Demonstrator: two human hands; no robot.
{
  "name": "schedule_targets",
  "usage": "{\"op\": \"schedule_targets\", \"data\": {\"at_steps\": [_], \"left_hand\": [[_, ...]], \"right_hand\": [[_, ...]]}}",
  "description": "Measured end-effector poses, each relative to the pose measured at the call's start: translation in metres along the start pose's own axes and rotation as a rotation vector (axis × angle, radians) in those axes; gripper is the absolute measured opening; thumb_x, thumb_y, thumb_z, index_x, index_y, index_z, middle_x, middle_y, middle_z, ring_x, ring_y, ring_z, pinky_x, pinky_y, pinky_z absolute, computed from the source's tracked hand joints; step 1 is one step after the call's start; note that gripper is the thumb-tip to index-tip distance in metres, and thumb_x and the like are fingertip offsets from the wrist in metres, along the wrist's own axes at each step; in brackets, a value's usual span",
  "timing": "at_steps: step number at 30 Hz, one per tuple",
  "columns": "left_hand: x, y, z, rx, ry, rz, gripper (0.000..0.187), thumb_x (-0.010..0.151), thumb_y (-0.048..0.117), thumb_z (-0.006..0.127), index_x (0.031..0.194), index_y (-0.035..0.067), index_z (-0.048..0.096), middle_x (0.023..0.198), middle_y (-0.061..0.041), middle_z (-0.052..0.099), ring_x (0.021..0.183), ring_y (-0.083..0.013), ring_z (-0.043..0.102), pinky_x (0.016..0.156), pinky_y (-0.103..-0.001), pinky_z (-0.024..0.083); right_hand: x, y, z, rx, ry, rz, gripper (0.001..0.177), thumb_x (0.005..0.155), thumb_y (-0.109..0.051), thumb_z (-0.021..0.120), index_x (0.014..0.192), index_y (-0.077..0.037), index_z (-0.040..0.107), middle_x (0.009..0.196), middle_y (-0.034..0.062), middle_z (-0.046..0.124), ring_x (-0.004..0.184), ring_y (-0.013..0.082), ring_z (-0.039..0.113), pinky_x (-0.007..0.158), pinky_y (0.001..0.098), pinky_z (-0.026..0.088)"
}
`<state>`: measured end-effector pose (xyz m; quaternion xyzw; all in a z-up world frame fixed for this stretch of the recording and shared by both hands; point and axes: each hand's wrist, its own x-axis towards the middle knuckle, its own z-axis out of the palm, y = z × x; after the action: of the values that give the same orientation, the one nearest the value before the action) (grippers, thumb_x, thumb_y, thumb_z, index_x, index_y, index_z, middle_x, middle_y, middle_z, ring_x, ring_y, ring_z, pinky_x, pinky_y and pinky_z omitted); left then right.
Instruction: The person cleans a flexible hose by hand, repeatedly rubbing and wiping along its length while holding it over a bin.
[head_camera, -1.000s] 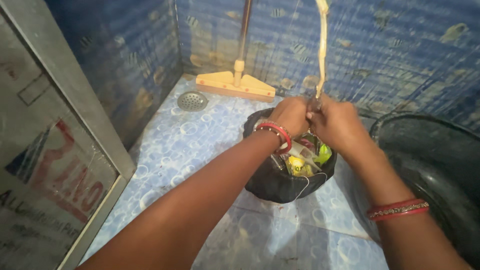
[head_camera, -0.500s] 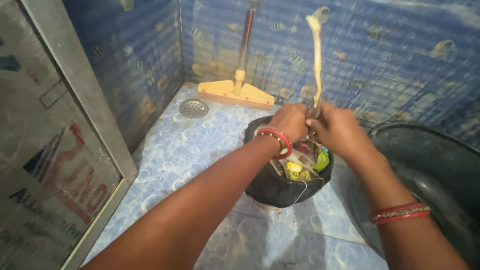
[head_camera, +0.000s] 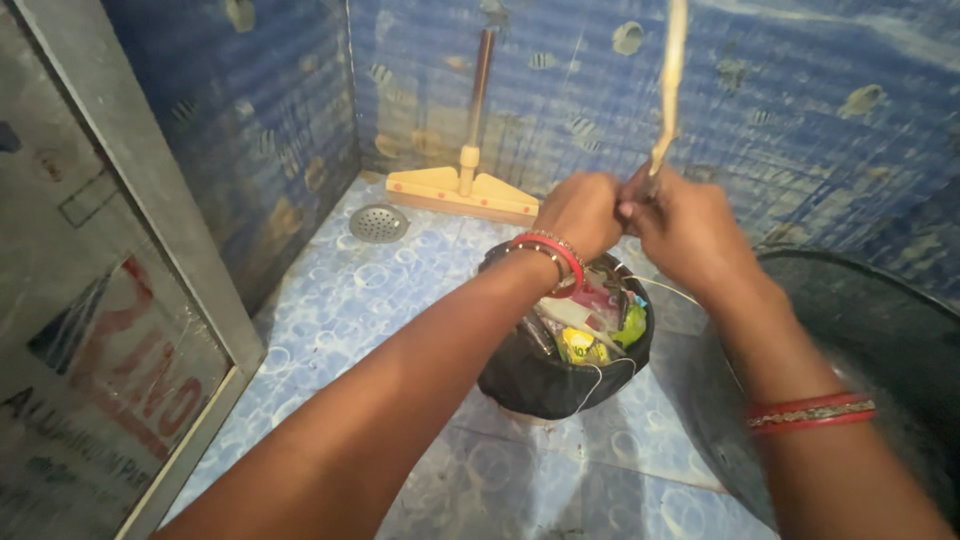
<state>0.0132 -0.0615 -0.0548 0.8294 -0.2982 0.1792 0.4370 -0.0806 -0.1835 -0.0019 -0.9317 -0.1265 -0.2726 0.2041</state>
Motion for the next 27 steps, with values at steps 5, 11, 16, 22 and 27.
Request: {"op": "schedule_targets", "data": {"at_steps": [5,11,16,22,27], "left_hand": [[-0.007,-0.017,0.019,0.023,-0.065,-0.034,0.015,0.081,0.022,0.073,0.088,0.009,0.077,0.09,-0.024,0.072,0.092,-0.0434,0.07,0.083,-0.051,0.054],[-0.026,-0.038,0.037,0.01,-0.153,-0.067,0.016,0.08,0.018,0.072,0.091,0.008,0.077,0.093,-0.025,0.071,0.094,-0.0438,0.069,0.084,-0.051,0.054],[-0.029,-0.046,0.042,0.035,-0.173,-0.063,0.017,0.077,0.015,0.073,0.09,0.006,0.076,0.094,-0.024,0.072,0.096,-0.0427,0.069,0.086,-0.051,0.054],[-0.026,-0.044,0.037,0.039,-0.14,-0.008,0.018,0.078,0.016,0.073,0.092,0.006,0.076,0.094,-0.024,0.072,0.095,-0.043,0.069,0.084,-0.051,0.054],[-0.013,-0.018,0.017,0.012,-0.128,-0.016,0.019,0.078,0.02,0.075,0.09,0.005,0.077,0.092,-0.025,0.073,0.093,-0.0423,0.071,0.084,-0.05,0.055]], "right_hand": [[-0.004,0.016,0.019,-0.021,-0.077,0.04,0.015,0.093,-0.013,0.069,0.105,-0.004,0.068,0.089,0.0212,0.074,0.087,0.0404,0.073,0.076,0.046,0.056],[-0.019,0.033,0.05,-0.071,-0.105,0.075,0.017,0.091,-0.016,0.071,0.104,-0.005,0.069,0.089,0.0245,0.072,0.087,0.0459,0.07,0.077,0.0502,0.054],[-0.021,0.039,0.058,-0.03,-0.125,0.076,0.019,0.089,-0.018,0.072,0.103,-0.005,0.067,0.089,0.0226,0.073,0.086,0.0444,0.071,0.075,0.0494,0.055],[-0.018,0.029,0.042,-0.013,-0.152,0.053,0.025,0.088,-0.02,0.074,0.105,-0.005,0.067,0.088,0.0216,0.073,0.085,0.0426,0.072,0.074,0.0477,0.056],[-0.01,0.013,0.014,-0.01,-0.1,0.028,0.021,0.091,-0.02,0.071,0.105,-0.004,0.068,0.091,0.0189,0.075,0.086,0.0384,0.074,0.076,0.0455,0.057]]}}
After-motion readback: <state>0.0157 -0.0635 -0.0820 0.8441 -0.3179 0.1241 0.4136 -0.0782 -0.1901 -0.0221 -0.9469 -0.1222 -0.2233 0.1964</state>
